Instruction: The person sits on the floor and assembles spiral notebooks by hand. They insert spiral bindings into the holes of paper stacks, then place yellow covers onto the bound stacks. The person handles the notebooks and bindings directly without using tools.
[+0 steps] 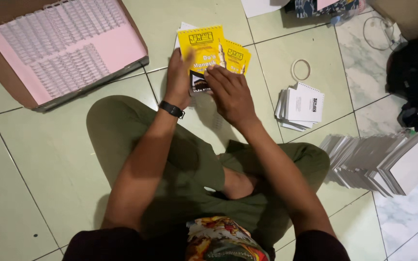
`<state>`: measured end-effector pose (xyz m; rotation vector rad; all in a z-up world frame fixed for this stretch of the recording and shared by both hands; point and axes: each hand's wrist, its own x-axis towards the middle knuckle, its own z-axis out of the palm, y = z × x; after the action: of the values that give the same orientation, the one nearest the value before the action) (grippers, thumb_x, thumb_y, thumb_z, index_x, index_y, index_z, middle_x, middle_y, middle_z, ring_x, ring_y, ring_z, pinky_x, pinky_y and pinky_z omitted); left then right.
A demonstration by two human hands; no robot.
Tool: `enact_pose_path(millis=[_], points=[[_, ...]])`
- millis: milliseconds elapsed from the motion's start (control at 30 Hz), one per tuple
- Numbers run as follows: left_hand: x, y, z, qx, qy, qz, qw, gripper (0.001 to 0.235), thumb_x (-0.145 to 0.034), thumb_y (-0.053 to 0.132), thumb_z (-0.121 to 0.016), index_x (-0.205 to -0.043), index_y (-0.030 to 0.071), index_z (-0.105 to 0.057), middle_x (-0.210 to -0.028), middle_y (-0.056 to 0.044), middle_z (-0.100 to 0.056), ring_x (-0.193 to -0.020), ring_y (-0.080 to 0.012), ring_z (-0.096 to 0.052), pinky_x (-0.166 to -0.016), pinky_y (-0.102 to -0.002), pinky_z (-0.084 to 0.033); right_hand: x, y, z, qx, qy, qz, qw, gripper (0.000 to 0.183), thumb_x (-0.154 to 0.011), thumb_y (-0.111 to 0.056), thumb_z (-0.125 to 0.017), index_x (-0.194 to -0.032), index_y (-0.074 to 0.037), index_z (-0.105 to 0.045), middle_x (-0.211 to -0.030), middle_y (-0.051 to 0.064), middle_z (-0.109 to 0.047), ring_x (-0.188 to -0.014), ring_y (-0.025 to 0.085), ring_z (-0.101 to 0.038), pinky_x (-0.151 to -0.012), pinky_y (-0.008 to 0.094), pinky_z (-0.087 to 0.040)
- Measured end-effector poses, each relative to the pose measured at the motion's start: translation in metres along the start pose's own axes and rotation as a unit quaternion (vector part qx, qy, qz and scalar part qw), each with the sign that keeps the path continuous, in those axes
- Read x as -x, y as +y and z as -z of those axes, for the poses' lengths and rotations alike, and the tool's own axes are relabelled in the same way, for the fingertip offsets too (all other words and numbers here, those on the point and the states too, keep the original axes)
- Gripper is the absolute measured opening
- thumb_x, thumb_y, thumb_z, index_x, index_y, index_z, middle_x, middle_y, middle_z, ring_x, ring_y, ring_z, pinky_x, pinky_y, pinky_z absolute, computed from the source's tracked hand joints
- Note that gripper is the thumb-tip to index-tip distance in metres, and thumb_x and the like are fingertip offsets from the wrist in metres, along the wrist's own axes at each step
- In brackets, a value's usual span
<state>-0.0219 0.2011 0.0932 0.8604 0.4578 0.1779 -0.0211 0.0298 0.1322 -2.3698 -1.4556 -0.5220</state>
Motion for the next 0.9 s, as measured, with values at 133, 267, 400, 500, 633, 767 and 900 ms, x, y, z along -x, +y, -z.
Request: enact_pose_path(millis=[133,267,400,500,633,767,900], points=[[-0.007,0.016,0.014,-0.187,0.025,-0.088,0.978,0.023,-0.097,0.017,-0.063,-0.116,0.011,-0.053,-0.120,-0.010,-0.072,-0.107,-0.0242,-0.074,-0.079,-0.032,-0.065,-0.017,0.010,-0.004,-0.192,0.008,-0.043,0.980,0.056,-0.112,-0.045,-0.028,-0.136,0.001,-0.050,-0.129,0.027,-0.062,-0.120,0.049,-0.061,-0.094,0.061,-0.050],[-0.021,0.036,0.035,-0.182,0.046,-0.207,0.960,0.038,-0.103,0.027,-0.060,-0.133,0.013,-0.042,-0.129,-0.013,-0.066,-0.112,-0.0274,-0.074,-0.080,-0.037,-0.069,-0.003,0.033,-0.061,-0.143,-0.037,-0.211,0.966,0.047,-0.099,-0.009,-0.067,-0.141,-0.001,-0.050,-0.138,0.024,-0.055,-0.127,0.042,-0.054,-0.108,0.053,-0.047],[-0.029,0.033,0.045,-0.195,0.089,-0.269,0.939,0.038,-0.103,0.024,-0.062,-0.135,0.013,-0.044,-0.135,-0.013,-0.065,-0.123,-0.0298,-0.066,-0.097,-0.043,-0.059,-0.012,0.025,-0.107,-0.087,-0.205,-0.171,0.960,0.086,-0.085,-0.017,-0.089,-0.153,0.000,-0.039,-0.161,0.025,-0.038,-0.147,0.047,-0.038,-0.109,0.062,-0.046],[-0.030,0.032,0.040,-0.200,0.119,-0.261,0.937,0.030,-0.101,0.018,-0.061,-0.127,0.010,-0.048,-0.125,-0.012,-0.068,-0.112,-0.0259,-0.068,-0.092,-0.037,-0.056,-0.012,0.038,-0.140,-0.072,-0.182,-0.169,0.966,0.058,-0.082,-0.045,-0.085,-0.109,0.002,-0.064,-0.108,0.025,-0.068,-0.104,0.045,-0.060,-0.089,0.052,-0.046],[-0.033,0.030,0.039,-0.173,0.110,-0.253,0.945,0.033,-0.101,0.020,-0.060,-0.129,0.009,-0.045,-0.127,-0.014,-0.067,-0.113,-0.0252,-0.069,-0.092,-0.038,-0.061,-0.013,0.053,-0.150,-0.049,-0.219,-0.134,0.965,0.016,-0.094,-0.014,-0.064,-0.100,0.000,-0.066,-0.097,0.027,-0.067,-0.090,0.047,-0.062,-0.082,0.055,-0.049],[-0.034,0.029,0.032,-0.136,0.114,-0.246,0.953,0.035,-0.102,0.024,-0.060,-0.131,0.011,-0.046,-0.129,-0.013,-0.066,-0.116,-0.0253,-0.068,-0.094,-0.038,-0.059,-0.022,0.057,-0.134,-0.112,-0.236,-0.193,0.946,0.024,-0.075,0.010,-0.054,-0.098,0.005,-0.057,-0.093,0.032,-0.067,-0.078,0.052,-0.063,-0.064,0.054,-0.048],[-0.038,0.025,0.037,-0.100,0.139,-0.282,0.944,0.028,-0.102,0.014,-0.060,-0.127,0.009,-0.047,-0.124,-0.016,-0.064,-0.113,-0.0270,-0.066,-0.092,-0.038,-0.059,-0.019,0.065,-0.136,-0.156,-0.166,-0.236,0.945,0.006,-0.088,-0.006,-0.056,-0.093,-0.009,-0.060,-0.073,0.020,-0.068,-0.058,0.045,-0.056,-0.053,0.051,-0.036]])
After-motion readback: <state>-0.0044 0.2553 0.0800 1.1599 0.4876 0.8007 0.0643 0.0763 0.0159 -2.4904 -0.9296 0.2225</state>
